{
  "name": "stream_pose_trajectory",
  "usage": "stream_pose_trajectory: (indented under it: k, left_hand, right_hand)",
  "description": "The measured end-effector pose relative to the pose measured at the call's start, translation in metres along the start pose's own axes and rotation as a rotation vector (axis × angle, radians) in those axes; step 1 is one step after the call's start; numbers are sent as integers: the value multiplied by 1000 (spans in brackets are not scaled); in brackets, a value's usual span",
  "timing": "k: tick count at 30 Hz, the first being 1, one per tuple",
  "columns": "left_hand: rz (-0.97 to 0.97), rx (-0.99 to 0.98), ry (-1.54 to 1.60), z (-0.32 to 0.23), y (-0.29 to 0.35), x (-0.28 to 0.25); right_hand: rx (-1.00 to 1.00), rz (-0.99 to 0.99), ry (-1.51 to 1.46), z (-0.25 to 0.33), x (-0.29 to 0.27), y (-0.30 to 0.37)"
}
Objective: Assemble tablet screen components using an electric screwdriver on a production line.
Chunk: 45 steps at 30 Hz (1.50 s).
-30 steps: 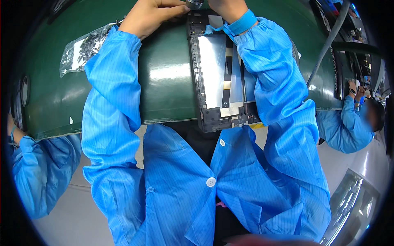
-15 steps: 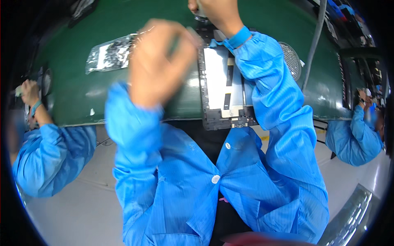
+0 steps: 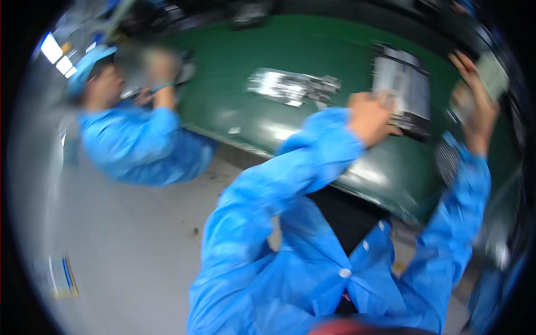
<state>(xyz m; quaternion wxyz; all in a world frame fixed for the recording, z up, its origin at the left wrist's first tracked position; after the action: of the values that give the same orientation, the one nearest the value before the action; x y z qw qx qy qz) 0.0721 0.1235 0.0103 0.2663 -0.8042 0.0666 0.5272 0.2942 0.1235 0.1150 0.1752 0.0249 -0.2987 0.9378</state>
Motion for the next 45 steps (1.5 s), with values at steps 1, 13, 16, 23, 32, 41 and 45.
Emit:
stream_pose_trajectory:
  k: [1, 13, 16, 23, 32, 41, 45]
  left_hand:
    - [79, 14, -6, -6, -39, 37]
    - [190, -117, -120, 71, -217, 69]
    - [76, 99, -61, 118, -245, 75]
    - [-273, 435, 242, 13, -154, 17]
    - [64, 353, 318, -137, 13, 17]
    - [274, 511, 464, -85, -29, 21]
    - [304, 585, 473, -72, -37, 27]
  right_hand:
    - [11, 36, 68, 3, -37, 0]
    - [-139, -346, -77, 24, -92, 16]
    - [-169, -429, 72, 26, -91, 13]
    - [-59, -199, 37, 32, -66, 41]
    - [-80, -198, 122, 44, -65, 61]
    - [-91, -124, 44, 31, -48, 56]
    - [-89, -36, 70, 17, -37, 53]
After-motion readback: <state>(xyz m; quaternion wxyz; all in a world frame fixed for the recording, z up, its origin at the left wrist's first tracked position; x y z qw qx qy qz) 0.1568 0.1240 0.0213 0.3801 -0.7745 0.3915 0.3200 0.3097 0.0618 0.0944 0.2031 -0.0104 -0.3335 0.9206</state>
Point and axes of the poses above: each hand's wrist, its own y-axis away from the middle knuckle, its own x-axis out of the palm, z = x × y, the point moved 5 cm from there along -y, towards the middle knuckle, and after that the axes turned 12 degrees about -x, right-handed, at the moved point
